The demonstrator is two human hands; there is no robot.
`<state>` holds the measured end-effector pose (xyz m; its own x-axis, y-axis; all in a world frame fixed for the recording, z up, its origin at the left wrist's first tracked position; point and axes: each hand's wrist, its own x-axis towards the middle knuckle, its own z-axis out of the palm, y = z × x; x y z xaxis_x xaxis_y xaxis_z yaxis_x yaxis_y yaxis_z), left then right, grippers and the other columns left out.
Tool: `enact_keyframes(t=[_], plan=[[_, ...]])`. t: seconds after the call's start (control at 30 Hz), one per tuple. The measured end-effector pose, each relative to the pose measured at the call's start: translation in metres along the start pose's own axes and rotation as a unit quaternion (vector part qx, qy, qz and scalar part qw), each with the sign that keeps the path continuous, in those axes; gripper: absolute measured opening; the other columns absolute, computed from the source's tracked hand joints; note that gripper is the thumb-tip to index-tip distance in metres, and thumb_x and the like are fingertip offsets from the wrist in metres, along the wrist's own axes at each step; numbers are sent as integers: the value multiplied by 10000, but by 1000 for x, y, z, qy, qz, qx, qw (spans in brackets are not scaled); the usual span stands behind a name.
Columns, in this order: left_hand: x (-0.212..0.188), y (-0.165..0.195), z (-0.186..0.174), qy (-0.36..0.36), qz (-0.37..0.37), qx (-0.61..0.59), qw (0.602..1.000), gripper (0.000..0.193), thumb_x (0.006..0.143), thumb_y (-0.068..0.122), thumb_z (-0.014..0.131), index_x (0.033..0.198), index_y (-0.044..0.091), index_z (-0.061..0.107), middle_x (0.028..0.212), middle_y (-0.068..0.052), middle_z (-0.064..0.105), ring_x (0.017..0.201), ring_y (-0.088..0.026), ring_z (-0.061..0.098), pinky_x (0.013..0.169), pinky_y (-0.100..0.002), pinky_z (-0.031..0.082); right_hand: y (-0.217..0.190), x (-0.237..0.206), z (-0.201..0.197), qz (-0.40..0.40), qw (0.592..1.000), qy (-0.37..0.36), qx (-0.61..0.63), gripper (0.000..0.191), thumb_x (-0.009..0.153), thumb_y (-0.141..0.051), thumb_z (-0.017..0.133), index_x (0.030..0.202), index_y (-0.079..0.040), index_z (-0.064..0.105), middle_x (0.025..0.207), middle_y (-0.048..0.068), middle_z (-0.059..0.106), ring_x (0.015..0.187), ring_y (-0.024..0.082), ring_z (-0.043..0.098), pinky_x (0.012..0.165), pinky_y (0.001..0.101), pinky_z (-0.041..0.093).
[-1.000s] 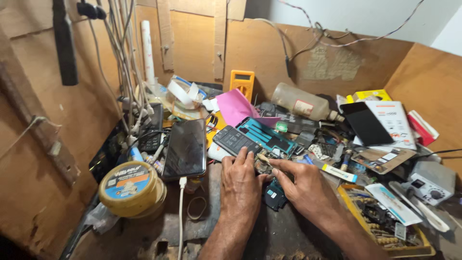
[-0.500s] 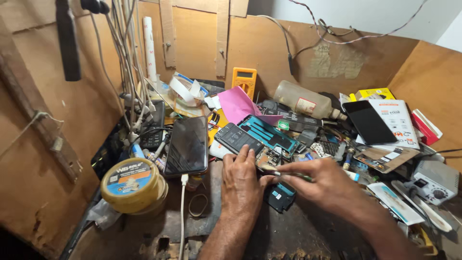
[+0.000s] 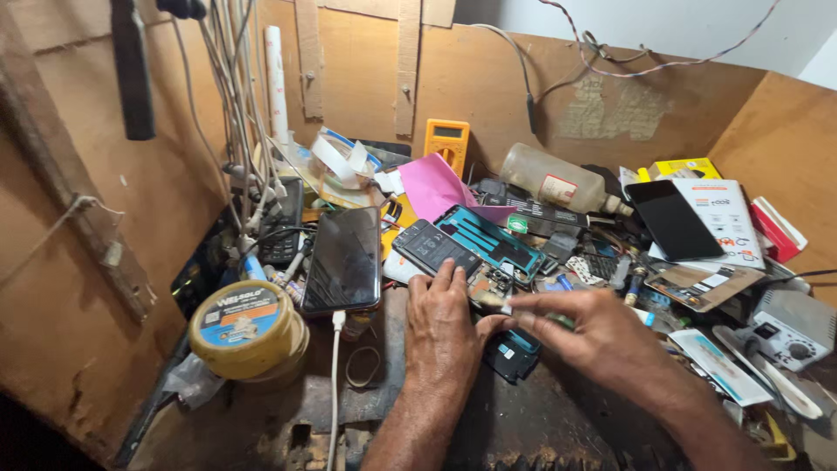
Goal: The person uses a blue plastic pry tool to separate the motherboard from the smartphone chassis. They carefully lift and detach the board, then set it aside on the workbench.
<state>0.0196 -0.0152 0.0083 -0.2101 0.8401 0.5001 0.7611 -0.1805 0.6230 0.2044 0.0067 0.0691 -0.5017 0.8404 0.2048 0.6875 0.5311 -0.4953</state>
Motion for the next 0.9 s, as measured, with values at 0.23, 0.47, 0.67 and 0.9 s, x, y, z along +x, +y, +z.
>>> enact_keyframes(t=[0.23, 0.47, 0.67, 0.9], plan=[[-1, 4, -4, 12, 9, -9, 1000, 806, 586, 326, 936, 1219, -69, 631, 1368, -157, 597, 1127, -349, 549, 981, -430, 466, 5, -5, 7, 70, 995, 73, 8, 342, 851, -291, 735, 1173, -198, 805, 1018, 65, 841, 872, 168, 788, 798, 314, 611], [-1, 1, 1, 10, 0, 0, 1000, 839, 605, 307, 928, 1296, -56, 620, 1396, -156, 580, 1121, -347, 547, 980, -423, 464, 7, -10, 10, 32, 990, 138, 8, 264, 886, -281, 715, 1111, -182, 812, 886, 72, 838, 730, 152, 783, 674, 312, 599], [1, -2, 6, 22, 9, 23, 999, 812, 631, 303, 913, 1296, -61, 624, 1424, -160, 589, 1129, -344, 551, 974, -420, 465, 12, -6, 10, 181, 970, 150, -56, 267, 887, -349, 757, 1125, -239, 810, 757, 114, 795, 545, 236, 679, 559, 385, 536], [-1, -1, 3, 16, 7, 19, 1000, 765, 671, 246, 898, 1316, -64, 626, 1387, -168, 591, 1117, -338, 560, 967, -405, 477, 22, 16, 19, 29, 980, 194, -41, 271, 868, -295, 729, 1092, -162, 806, 827, 139, 791, 664, 181, 756, 601, 361, 578]])
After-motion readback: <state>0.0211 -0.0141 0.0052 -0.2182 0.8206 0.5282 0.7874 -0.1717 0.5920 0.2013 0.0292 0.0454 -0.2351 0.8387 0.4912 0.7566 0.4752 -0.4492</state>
